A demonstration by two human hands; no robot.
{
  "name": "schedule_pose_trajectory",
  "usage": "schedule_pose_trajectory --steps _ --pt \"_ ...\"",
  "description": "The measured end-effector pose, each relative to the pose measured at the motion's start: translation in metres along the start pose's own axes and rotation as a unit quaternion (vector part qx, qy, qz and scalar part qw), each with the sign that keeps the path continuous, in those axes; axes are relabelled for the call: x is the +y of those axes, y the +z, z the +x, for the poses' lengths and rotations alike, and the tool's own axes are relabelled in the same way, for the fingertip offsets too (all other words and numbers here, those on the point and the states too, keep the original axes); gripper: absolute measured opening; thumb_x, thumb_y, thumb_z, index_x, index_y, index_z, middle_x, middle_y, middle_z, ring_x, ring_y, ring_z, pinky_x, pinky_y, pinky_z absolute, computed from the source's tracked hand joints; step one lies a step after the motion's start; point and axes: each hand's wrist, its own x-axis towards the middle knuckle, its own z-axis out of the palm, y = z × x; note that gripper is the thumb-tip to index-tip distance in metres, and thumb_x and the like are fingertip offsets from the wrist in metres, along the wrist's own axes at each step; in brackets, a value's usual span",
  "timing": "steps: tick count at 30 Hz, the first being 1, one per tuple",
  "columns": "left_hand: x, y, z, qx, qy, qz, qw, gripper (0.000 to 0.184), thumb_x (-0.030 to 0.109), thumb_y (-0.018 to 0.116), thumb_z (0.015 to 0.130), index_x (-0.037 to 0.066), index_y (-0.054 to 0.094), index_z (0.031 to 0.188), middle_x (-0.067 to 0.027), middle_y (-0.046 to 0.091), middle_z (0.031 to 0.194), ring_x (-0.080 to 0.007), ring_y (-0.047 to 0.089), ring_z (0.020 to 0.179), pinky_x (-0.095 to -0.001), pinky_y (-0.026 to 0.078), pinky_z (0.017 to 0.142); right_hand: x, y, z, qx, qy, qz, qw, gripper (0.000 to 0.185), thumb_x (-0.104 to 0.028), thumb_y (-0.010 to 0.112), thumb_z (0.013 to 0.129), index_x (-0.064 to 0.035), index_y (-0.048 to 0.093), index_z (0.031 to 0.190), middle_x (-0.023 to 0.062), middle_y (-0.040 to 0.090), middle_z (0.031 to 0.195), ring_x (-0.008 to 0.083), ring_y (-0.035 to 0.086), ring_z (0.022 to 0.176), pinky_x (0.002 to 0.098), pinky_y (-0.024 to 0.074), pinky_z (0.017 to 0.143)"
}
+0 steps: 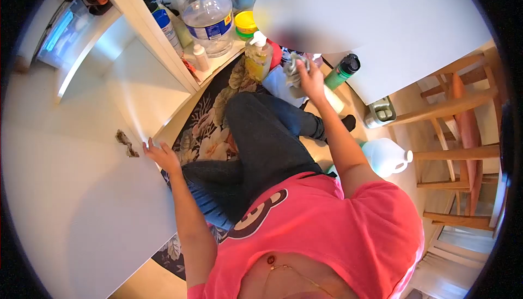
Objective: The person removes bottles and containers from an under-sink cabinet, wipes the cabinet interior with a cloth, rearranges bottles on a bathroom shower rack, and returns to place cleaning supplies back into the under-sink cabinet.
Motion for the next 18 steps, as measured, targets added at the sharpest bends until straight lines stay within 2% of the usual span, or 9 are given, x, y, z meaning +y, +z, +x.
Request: schedule_pose_trajectory --steps 2,5,8,10,12,13,14,16,18 --pt "0.009 -0.003 0.001 -0.013 -0.024 -0.061 0.998 0.042 0.014 0.046 0.088 -0.004 0.038 0.126 -0.0236 0.024 0.135 -0.0377 0.03 0.123 -0.0426 0.032 0.101 0.017 -0.003 0.007 0.017 -0.038 -0.069 0.997 0.041 -0.037 0.051 0.09 -0.0039 0.052 0.115 0.0214 0.061 0.076 0.0329 0.062 0.073 0.0401 0.0458 0.066" --pt "0.006 0.001 0.0 -0.031 -0.053 -0.115 0.991 0.042 0.011 0.047 0.087 -0.004 0.039 0.125 -0.0234 0.026 0.134 -0.0382 0.031 0.123 -0.0431 0.03 0.102 0.023 -0.004 0.009 -0.012 -0.05 -0.101 0.994 0.041 -0.036 0.051 0.09 -0.0057 0.05 0.117 0.025 0.06 0.079 0.0395 0.06 0.076 0.0425 0.0452 0.068" --pt "0.002 0.003 -0.001 -0.034 -0.051 -0.085 0.994 0.043 0.007 0.049 0.084 -0.003 0.04 0.125 -0.0233 0.029 0.132 -0.0387 0.032 0.123 -0.043 0.03 0.103 0.039 0.0 0.015 -0.001 -0.128 -0.145 0.981 0.041 -0.036 0.052 0.089 -0.0044 0.051 0.114 0.0271 0.059 0.084 0.0409 0.059 0.078 0.0432 0.0451 0.068" --pt "0.001 0.001 -0.001 -0.032 -0.049 -0.059 0.997 0.043 0.006 0.05 0.083 -0.003 0.04 0.124 -0.0233 0.031 0.131 -0.0391 0.032 0.122 -0.0425 0.03 0.103 0.039 0.001 0.018 -0.037 -0.064 -0.152 0.986 0.04 -0.036 0.054 0.088 -0.0044 0.053 0.112 0.0271 0.058 0.093 0.0408 0.059 0.082 0.0444 0.0451 0.07" --pt "0.001 0.002 -0.001 -0.036 -0.054 -0.052 0.997 0.043 0.005 0.051 0.082 -0.003 0.041 0.123 -0.0233 0.033 0.129 -0.0395 0.033 0.122 -0.0417 0.031 0.102 0.035 0.002 0.021 -0.03 -0.068 -0.13 0.989 0.037 -0.032 0.053 0.089 -0.0043 0.053 0.114 0.0261 0.058 0.099 0.0395 0.057 0.092 0.0423 0.0447 0.079" --pt "0.001 0.001 -0.001 -0.034 -0.056 -0.058 0.996 0.043 0.005 0.05 0.082 -0.003 0.041 0.123 -0.0232 0.033 0.13 -0.0394 0.033 0.122 -0.0416 0.031 0.102 0.034 0.002 0.022 -0.004 -0.113 -0.143 0.983 0.035 -0.029 0.053 0.089 -0.0029 0.054 0.113 0.025 0.055 0.107 0.039 0.053 0.101 0.0408 0.0416 0.087" --pt "0.003 0.001 -0.001 -0.034 -0.056 -0.064 0.996 0.043 0.004 0.05 0.082 -0.003 0.041 0.123 -0.0231 0.033 0.13 -0.0394 0.034 0.122 -0.0414 0.031 0.102 0.034 0.005 0.024 0.001 -0.106 -0.114 0.988 0.035 -0.027 0.053 0.089 -0.0021 0.054 0.113 0.0237 0.054 0.109 0.0386 0.05 0.105 0.0416 0.0392 0.089" --pt "0.001 0.003 0.0 -0.035 -0.055 -0.073 0.995 0.042 0.004 0.05 0.082 -0.003 0.041 0.122 -0.0229 0.032 0.13 -0.0393 0.034 0.121 -0.0413 0.031 0.102 0.03 0.007 0.025 0.004 -0.068 -0.098 0.993 0.033 -0.028 0.056 0.087 -0.0034 0.056 0.109 0.0202 0.056 0.107 0.0372 0.051 0.103 0.0419 0.0398 0.088" --pt "0.0 0.004 0.0 -0.038 -0.051 -0.074 0.995 0.041 0.004 0.049 0.082 -0.003 0.042 0.121 -0.0225 0.033 0.129 -0.0392 0.035 0.121 -0.0413 0.031 0.102 0.03 0.012 0.025 -0.008 -0.111 -0.18 0.977 0.032 -0.028 0.058 0.085 -0.0036 0.057 0.105 0.0177 0.057 0.105 0.0366 0.052 0.1 0.0418 0.0408 0.086"
